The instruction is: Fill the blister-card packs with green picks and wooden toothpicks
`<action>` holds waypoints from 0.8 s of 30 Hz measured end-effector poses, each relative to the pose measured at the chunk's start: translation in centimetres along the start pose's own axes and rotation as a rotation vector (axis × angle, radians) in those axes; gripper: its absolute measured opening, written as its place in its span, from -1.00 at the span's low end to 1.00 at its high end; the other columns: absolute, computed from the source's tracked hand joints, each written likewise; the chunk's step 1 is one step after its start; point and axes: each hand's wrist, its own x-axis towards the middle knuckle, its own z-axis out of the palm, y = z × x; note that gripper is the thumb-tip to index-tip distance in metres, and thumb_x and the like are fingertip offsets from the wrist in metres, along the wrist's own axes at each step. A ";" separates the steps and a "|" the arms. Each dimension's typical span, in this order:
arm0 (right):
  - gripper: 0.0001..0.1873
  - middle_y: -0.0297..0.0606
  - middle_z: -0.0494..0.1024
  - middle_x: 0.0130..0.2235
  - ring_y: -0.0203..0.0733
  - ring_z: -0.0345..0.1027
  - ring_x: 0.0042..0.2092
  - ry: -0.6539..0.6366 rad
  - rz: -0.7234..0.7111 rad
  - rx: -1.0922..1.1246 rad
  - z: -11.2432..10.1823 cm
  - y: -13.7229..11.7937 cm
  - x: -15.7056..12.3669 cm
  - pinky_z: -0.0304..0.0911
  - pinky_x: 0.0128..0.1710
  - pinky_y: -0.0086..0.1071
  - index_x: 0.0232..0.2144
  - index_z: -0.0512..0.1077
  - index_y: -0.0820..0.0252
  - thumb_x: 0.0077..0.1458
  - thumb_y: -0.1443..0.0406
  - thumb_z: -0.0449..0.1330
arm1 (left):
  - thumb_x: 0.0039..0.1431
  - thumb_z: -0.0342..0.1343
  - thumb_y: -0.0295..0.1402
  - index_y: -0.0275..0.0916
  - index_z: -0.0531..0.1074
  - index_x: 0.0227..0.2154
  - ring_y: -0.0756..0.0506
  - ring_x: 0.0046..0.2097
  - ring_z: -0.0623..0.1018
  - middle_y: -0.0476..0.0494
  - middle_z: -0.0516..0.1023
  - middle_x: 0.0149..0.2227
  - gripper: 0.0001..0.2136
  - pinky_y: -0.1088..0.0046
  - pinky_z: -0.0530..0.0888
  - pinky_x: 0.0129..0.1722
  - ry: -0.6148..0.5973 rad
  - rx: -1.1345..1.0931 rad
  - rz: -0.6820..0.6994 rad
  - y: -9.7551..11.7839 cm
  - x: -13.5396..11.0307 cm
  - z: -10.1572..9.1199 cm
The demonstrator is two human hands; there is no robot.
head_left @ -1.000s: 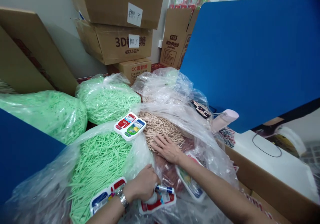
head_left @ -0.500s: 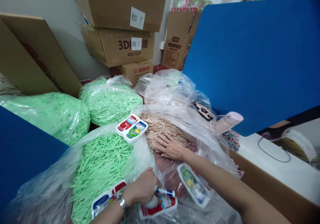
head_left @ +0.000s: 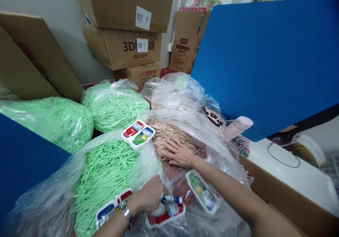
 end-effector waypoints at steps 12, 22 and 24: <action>-0.75 -0.25 0.49 -0.35 -0.19 0.29 -0.30 -0.266 -0.092 -0.013 -2.0 0.3 -4.5 0.14 -0.26 -0.31 -0.38 0.44 0.16 0.24 0.33 -0.02 | -0.06 0.20 -0.20 -0.23 0.44 -0.54 -0.11 -0.29 0.52 -0.07 0.59 -0.40 -0.81 0.27 0.27 0.08 -0.041 -0.018 -0.009 0.4 -0.2 -1.2; -0.86 -0.20 0.50 -0.35 -0.19 0.31 -0.33 -0.265 0.048 -0.004 -1.1 -0.1 -5.2 0.17 -0.33 -0.34 -0.32 0.41 0.20 0.14 0.40 0.05 | -0.06 0.20 -0.17 -0.22 0.46 -0.56 -0.10 -0.35 0.52 -0.06 0.59 -0.46 -0.79 0.27 0.31 0.03 -0.014 -0.014 -0.004 0.3 -0.3 -0.8; -0.86 -0.22 0.50 -0.34 -0.21 0.32 -0.34 -0.256 0.096 0.007 -1.5 -0.1 -5.1 0.17 -0.34 -0.37 -0.30 0.41 0.19 0.14 0.38 0.04 | -0.09 0.21 -0.17 -0.22 0.47 -0.54 -0.12 -0.33 0.52 -0.08 0.59 -0.43 -0.79 0.25 0.30 0.04 -0.002 -0.018 -0.001 0.2 -0.2 -0.5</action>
